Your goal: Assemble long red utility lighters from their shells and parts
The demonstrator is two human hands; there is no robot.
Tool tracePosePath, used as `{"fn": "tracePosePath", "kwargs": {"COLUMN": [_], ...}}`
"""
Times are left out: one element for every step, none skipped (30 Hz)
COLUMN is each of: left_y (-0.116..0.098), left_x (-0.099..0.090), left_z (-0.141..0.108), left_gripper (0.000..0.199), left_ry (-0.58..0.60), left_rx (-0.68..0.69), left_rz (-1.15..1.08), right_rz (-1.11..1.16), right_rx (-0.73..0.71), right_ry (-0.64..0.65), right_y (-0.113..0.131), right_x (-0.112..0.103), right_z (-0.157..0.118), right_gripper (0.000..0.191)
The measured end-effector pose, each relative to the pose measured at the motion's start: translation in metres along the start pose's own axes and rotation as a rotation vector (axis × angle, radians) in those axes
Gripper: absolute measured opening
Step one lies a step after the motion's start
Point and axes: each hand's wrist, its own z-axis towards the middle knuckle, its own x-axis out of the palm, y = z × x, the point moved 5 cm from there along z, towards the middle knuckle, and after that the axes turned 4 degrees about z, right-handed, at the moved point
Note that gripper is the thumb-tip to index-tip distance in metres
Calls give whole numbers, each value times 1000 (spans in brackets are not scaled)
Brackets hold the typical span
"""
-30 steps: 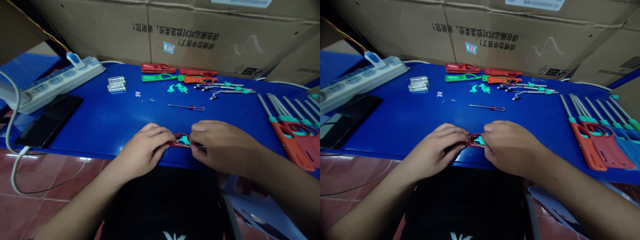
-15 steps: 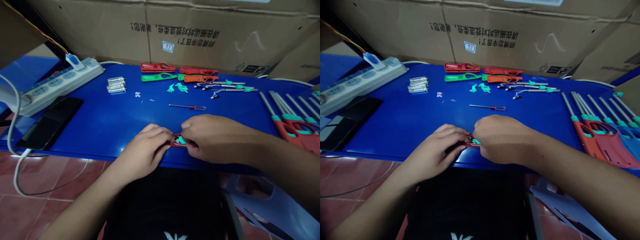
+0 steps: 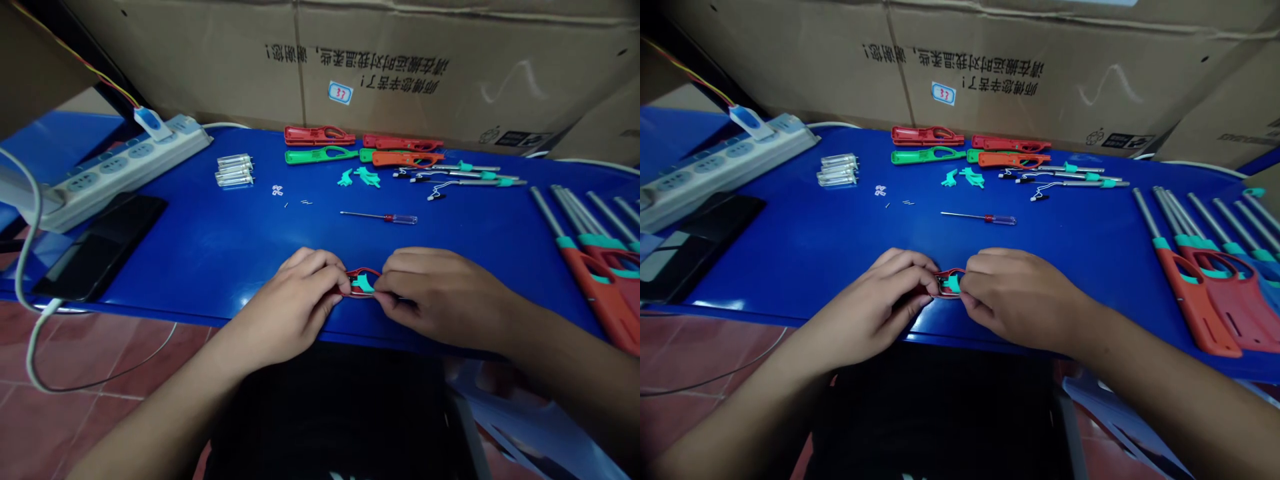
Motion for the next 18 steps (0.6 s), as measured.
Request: {"fn": "tracePosePath", "kwargs": {"left_y": [0,0,0,0,0,0,0,1,1,2,2,2,2,2,1,1,1,0], "left_x": [0,0,0,-1,-1,-1,-1,-2,-2,-2,-2,-2,-2,-2,-2,-2,-2,-2], "left_z": [0,0,0,1,1,1,1,1,1,1,1,0,0,0,0,0,0,0], "left_gripper": [16,16,16,15,14,14,13,13,14,17,20,22,24,26,28,29,29,30], "left_ry": [1,0,-2,-5,-9,-13,-17,-19,-20,-21,-20,-19,-17,-15,-13,-10,-8,-5], "left_rx": [0,0,2,4,6,6,2,-4,-14,-24,-31,-34,-34,-32,-30,-29,-30,-32], "left_rz": [-2,-4,-4,-6,-9,-13,-16,-20,-22,-23,-21,-19,-15,-12,-10,-8,-7,-5], "right_rz": [-20,-34,-42,-44,-40,-31,-18,-2,16,34,50,65,77,86,91,93,90,84], "right_rx": [-6,-13,-17,-18,-18,-17,-12,-7,-2,0,0,-1,-3,4,18,41,69,97], "right_ry": [0,1,5,6,5,2,-4,-9,-11,-15,-19,-24,-26,-27,-31,-34,-36,-37], "right_y": [1,1,2,3,3,3,3,2,2,1,1,0,1,1,1,1,1,1], "right_x": [1,1,2,2,3,3,4,5,6,7,8,9,10,11,12,13,13,13], "right_z": [-1,-1,-1,-2,-2,-2,-1,-1,-1,-1,-1,-1,-2,-2,-3,-4,-5,-5], "right_gripper": [23,23,23,23,23,23,23,23,22,22,22,21,21,22,22,23,24,25]}}
